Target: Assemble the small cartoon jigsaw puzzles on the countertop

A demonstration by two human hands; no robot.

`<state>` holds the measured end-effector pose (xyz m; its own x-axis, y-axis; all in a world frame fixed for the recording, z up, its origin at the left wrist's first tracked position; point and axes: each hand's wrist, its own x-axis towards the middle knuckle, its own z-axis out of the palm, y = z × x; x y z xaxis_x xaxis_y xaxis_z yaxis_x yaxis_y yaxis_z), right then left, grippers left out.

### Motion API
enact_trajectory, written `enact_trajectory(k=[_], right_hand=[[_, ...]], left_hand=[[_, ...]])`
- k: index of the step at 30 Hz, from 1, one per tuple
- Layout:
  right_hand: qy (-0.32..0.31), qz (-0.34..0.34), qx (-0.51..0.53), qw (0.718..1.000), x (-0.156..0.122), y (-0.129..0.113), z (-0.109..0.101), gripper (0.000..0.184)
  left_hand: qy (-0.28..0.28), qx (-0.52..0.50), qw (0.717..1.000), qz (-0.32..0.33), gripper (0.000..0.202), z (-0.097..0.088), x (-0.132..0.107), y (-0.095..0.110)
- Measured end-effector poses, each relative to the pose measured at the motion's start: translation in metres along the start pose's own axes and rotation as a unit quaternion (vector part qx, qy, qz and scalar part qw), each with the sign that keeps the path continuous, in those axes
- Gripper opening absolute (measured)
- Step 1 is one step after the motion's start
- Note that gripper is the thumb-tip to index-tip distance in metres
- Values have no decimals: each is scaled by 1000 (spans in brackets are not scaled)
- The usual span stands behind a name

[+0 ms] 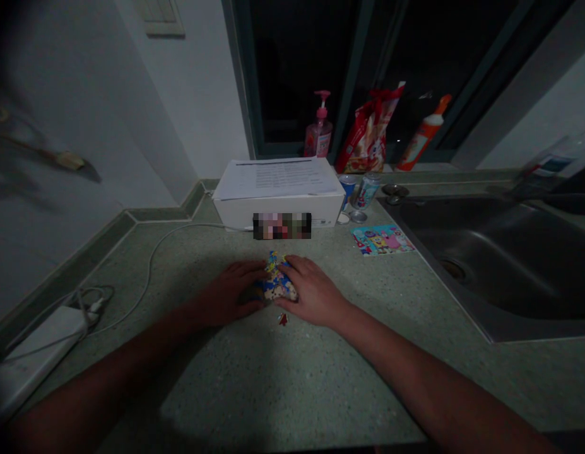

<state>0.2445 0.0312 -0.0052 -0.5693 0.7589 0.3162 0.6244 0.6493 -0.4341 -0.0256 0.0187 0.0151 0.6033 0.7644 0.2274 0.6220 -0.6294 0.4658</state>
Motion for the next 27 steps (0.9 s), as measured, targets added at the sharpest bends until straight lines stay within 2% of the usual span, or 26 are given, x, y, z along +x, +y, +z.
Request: enact_trajectory(k=[3, 8, 15, 20, 24, 27], right_hand=[[2, -4, -2, 1000, 2, -1, 1, 51], [7, -21, -8, 1000, 6, -2, 4, 29], [20, -26, 18, 999, 9, -4, 1, 26], [34, -8, 9, 999, 6, -5, -17, 29], [-16, 33, -1, 999, -3, 1, -42, 27], [-61, 50, -17, 997, -10, 12, -57, 34]], left_hand=[[2, 27, 1000, -12, 34, 1, 7, 8], [27, 15, 999, -20, 25, 5, 14, 10], [41, -14, 999, -24, 31, 7, 12, 8], [24, -24, 999, 28, 43, 7, 7, 4], [9, 12, 998, 62, 47, 8, 4, 7], [-6, 24, 993, 112, 40, 14, 1, 20]])
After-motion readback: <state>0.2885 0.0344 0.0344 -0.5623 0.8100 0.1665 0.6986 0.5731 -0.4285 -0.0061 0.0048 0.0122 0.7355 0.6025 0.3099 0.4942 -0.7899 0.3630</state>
